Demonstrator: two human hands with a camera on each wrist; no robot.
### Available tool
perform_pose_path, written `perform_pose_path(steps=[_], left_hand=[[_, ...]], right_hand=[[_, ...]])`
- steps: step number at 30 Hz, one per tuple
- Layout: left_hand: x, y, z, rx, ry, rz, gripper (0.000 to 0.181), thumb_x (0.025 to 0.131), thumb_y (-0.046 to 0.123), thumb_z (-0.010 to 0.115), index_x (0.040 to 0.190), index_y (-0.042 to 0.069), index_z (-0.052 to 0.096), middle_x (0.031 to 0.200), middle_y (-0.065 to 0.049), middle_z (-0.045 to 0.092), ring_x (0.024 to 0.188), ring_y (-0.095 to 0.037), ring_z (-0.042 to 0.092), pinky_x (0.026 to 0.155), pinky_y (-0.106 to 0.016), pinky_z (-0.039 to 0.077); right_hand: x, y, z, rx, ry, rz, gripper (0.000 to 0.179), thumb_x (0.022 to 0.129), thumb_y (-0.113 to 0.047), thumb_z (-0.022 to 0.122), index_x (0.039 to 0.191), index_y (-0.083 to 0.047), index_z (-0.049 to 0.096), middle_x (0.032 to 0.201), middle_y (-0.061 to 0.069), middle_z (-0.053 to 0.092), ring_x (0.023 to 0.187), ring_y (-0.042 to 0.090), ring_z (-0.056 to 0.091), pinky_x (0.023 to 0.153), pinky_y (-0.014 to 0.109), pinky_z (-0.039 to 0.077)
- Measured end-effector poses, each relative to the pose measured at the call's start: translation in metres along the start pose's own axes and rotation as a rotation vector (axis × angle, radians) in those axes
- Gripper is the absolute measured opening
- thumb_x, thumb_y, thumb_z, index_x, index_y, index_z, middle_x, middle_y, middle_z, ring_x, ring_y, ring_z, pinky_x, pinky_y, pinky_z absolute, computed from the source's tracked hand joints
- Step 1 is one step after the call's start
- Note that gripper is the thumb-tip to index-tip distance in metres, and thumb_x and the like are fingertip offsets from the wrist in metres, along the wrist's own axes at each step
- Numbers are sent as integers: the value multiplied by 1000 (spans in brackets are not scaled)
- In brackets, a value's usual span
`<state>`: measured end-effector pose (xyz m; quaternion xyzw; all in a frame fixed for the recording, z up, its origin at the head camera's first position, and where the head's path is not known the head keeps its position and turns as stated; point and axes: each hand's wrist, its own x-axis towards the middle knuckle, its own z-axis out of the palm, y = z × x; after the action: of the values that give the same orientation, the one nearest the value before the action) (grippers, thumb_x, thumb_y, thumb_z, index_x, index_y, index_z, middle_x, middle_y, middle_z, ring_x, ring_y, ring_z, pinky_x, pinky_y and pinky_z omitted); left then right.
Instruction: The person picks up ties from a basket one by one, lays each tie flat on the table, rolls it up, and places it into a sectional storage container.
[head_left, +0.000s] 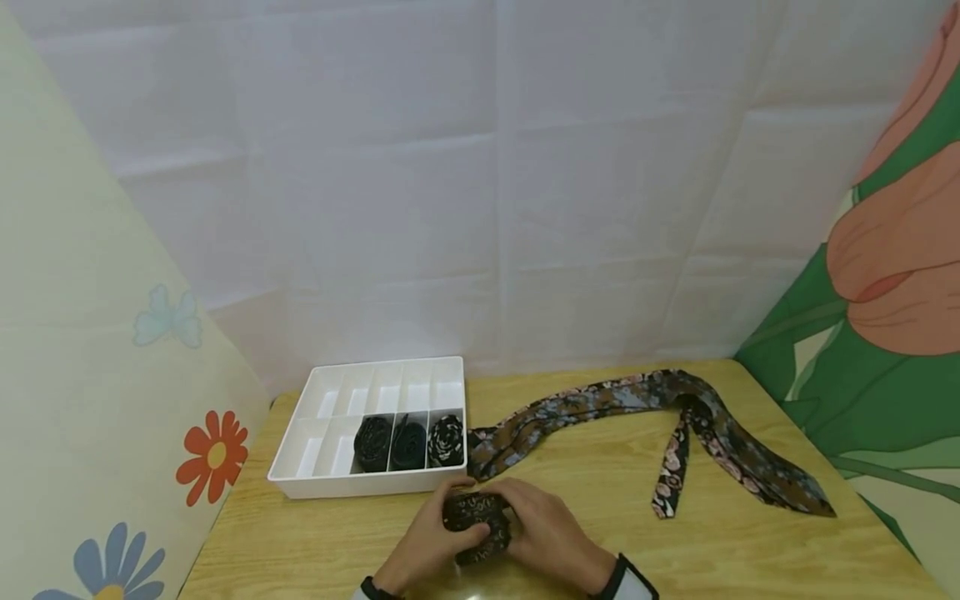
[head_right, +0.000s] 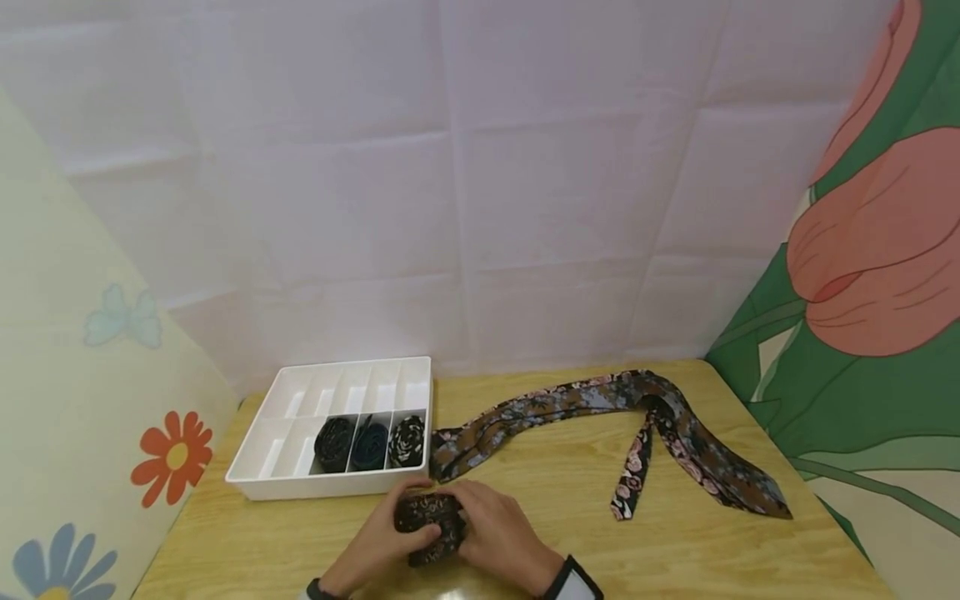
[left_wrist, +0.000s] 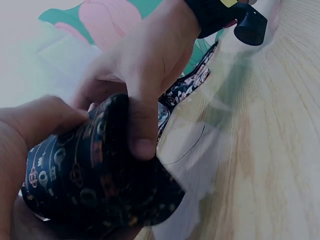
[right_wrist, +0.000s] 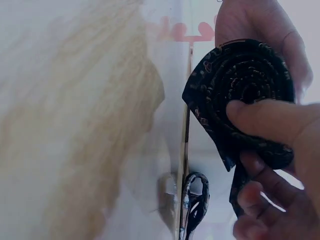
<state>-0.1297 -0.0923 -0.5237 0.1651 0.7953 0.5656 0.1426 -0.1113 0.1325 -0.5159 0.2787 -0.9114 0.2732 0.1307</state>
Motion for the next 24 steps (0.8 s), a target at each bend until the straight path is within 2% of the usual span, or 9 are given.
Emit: perform_pose_path(steps=[4, 7, 9, 12, 15, 19, 21, 24], left_hand=[[0, 2, -2, 13, 44, 20, 67, 90, 33, 84, 147, 12, 54, 138, -15, 63, 121, -29, 63, 98, -44, 52], [0, 3, -4, 17, 61, 31, 69, 90, 32, 84, 147, 10, 54, 139, -17, 63, 123, -31, 63, 101, -46, 51], [0, 4, -5, 32, 70, 45, 70, 89, 33, 85, 147, 9, 54, 141, -18, 62, 126, -34, 62, 104, -50, 50], [-1, 6, -6, 56, 85, 61, 71, 87, 32, 87, 146, 8, 56, 146, -19, 61, 132, -39, 60, 108, -54, 47], [-1, 7, -6, 62, 92, 65, 70, 84, 30, 89, 144, 8, 58, 146, -18, 61, 133, -40, 60, 109, -53, 46], [-2, 10, -7, 86, 111, 54, 72, 82, 29, 91, 144, 8, 59, 144, -19, 63, 129, -39, 62, 106, -52, 49], [-2, 13, -9, 96, 121, 52, 72, 82, 30, 91, 143, 8, 61, 143, -19, 64, 128, -39, 63, 106, -55, 51], [-1, 16, -12, 122, 131, 53, 70, 80, 32, 92, 140, 11, 64, 141, -18, 65, 126, -38, 64, 104, -60, 51]], right_hand=[[1, 3, -2, 49, -48, 40, 85, 76, -31, 95, 150, -18, 55, 140, -1, 60, 127, 20, 61, 102, 48, 57], [2, 7, -3, 130, -84, 75, 96, 78, -48, 94, 157, -17, 48, 154, 5, 49, 141, 30, 49, 110, 62, 48], [2, 9, -4, 201, -112, 100, 100, 80, -56, 89, 160, -16, 45, 162, 11, 44, 147, 38, 44, 111, 70, 43], [3, 11, -5, 339, -151, 165, 94, 87, -58, 82, 161, -14, 42, 161, 13, 45, 145, 40, 48, 109, 65, 48], [6, 11, -7, 525, -170, 210, 81, 95, -42, 80, 159, -8, 42, 157, 17, 48, 131, 34, 62, 101, 48, 58], [10, 10, -9, 735, -175, 205, 68, 98, -24, 78, 152, 0, 45, 151, 28, 50, 116, 20, 72, 94, 31, 61], [11, 9, -9, 762, -165, 183, 63, 99, -21, 77, 148, 3, 47, 148, 30, 53, 116, 18, 73, 95, 30, 61], [12, 8, -9, 728, -137, 149, 60, 99, -22, 77, 146, 3, 50, 144, 29, 57, 118, 21, 72, 99, 32, 60]])
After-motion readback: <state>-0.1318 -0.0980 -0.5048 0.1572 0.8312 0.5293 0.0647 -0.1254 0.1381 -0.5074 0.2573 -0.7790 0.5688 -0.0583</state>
